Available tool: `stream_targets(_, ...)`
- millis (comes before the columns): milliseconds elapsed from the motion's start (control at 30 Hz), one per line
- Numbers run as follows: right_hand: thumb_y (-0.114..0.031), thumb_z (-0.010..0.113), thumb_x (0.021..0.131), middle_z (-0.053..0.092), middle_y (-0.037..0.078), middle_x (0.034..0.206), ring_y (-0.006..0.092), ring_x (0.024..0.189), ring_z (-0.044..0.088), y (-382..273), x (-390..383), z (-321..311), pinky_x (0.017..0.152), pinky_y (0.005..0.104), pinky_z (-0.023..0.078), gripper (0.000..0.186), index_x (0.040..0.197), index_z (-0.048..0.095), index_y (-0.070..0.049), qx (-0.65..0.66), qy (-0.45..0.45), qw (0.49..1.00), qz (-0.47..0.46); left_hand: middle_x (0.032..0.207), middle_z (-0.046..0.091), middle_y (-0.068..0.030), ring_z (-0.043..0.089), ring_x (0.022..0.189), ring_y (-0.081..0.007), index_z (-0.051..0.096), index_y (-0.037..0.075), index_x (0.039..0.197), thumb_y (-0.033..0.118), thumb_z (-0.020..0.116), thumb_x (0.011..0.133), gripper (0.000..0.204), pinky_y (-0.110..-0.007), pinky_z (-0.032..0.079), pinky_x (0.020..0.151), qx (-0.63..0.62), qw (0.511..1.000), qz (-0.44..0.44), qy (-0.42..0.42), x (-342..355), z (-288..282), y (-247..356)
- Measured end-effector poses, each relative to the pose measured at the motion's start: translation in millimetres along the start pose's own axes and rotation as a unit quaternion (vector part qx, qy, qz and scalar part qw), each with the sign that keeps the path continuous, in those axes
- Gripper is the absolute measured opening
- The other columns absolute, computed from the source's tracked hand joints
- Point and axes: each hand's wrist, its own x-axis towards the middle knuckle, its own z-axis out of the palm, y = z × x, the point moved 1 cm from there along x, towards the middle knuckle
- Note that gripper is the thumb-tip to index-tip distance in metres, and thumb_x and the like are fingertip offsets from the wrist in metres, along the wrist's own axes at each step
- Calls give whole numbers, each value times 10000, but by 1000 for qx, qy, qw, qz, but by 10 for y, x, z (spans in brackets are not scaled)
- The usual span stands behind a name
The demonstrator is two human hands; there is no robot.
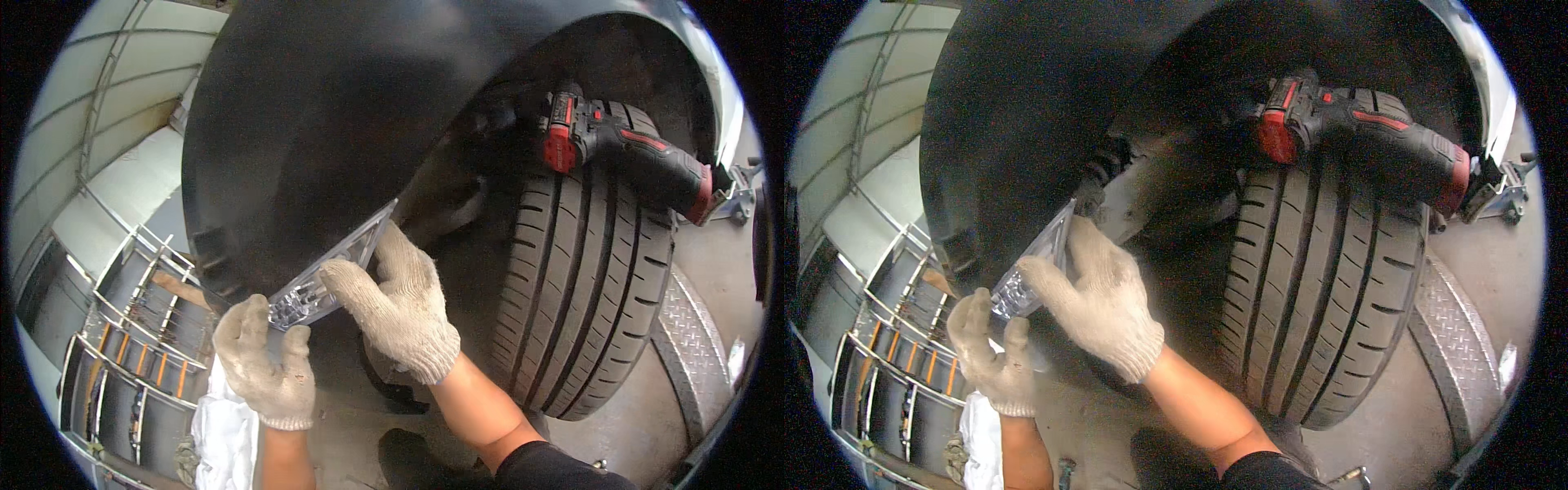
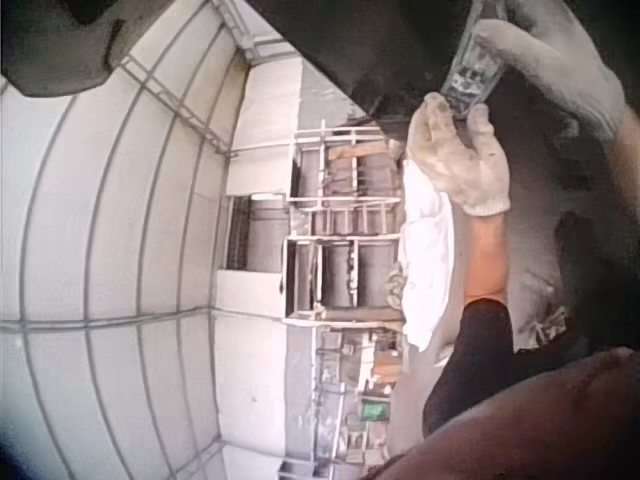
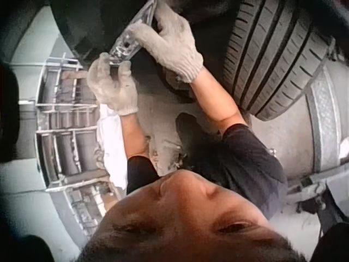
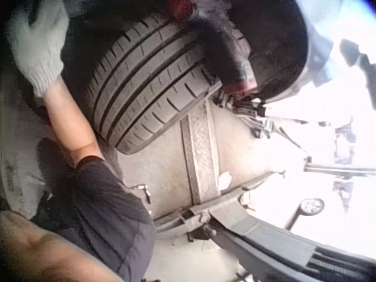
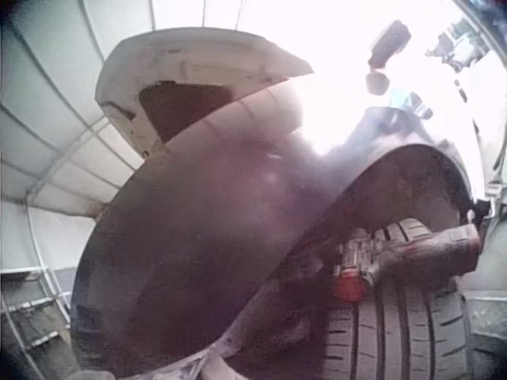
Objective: The person works on the front of a car with the hood open, removing a headlight assembly and then installing a new headlight assembly into the front bumper area. The person uses a power drill to remove fasteners and secures the new headlight in place.
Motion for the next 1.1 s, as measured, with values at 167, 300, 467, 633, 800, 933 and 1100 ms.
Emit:
stream_targets(167, -356, 704, 831, 660, 237, 927, 410, 875, 659, 25, 21, -43, 759, 456, 522, 404, 998, 606, -1, 9, -20, 1000, 6, 1146, 570, -173, 591, 1042, -355, 608, 87, 1283, 254, 781, 836, 508, -451, 494, 888, -9, 1000, -23, -15, 3, -4, 15)
stream_targets(300, -369, 689, 840, 672, 212, 1006, 370, 896, 670, 196, -56, -76, 802, 425, 530, 490, 1147, 610, 6, 53, -7, 999, 6, 1139, 590, -174, 592, 1025, -355, 594, 89, 1302, 289, 793, 830, 550, -455, 490, 886, -2, 1000, -11, -8, 24, -7, 38)
stream_targets(467, -341, 628, 931, 640, 110, 1021, 204, 890, 623, 275, -203, -98, 799, 325, 511, 439, 1199, 607, 6, 106, 30, 994, -7, 1145, 610, -184, 618, 1024, -358, 624, 89, 1269, 323, 800, 820, 536, -441, 510, 882, 28, 1000, 1, 7, 26, 10, 58)
stream_targets(633, -292, 665, 899, 652, 156, 1063, 259, 917, 658, 200, -245, 14, 813, 360, 536, 388, 1152, 611, -3, -4, 67, 996, -63, 1098, 622, -144, 586, 987, -333, 649, 63, 1238, 239, 823, 768, 531, -461, 482, 861, -1, 1000, -3, 22, 23, 19, 34)
stream_targets(800, -370, 738, 844, 691, 165, 1006, 269, 890, 670, 38, -274, 174, 815, 388, 531, 506, 1142, 553, -6, -32, 48, 997, 48, 1087, 595, -125, 571, 1004, -318, 659, 50, 1204, 219, 818, 757, 503, -468, 494, 867, -53, 997, -40, 38, 0, 15, -9)
stream_targets(933, -406, 697, 869, 687, 150, 1032, 240, 931, 653, 100, -279, 227, 863, 371, 507, 513, 1156, 560, -5, -42, 101, 994, 26, 1153, 593, -127, 571, 1060, -316, 649, 32, 1217, 293, 701, 910, 407, -509, 476, 925, -54, 996, -30, 60, -11, 71, -50)
stream_targets(1100, -327, 619, 966, 630, 101, 1146, 202, 1023, 605, 100, -301, 212, 913, 344, 476, 497, 1299, 522, 29, -53, 75, 995, -27, 1400, 512, -213, 477, 1317, -441, 581, 21, 1317, 230, 619, 923, 447, -621, 304, 1119, -108, 989, -42, 89, -404, 303, -19)
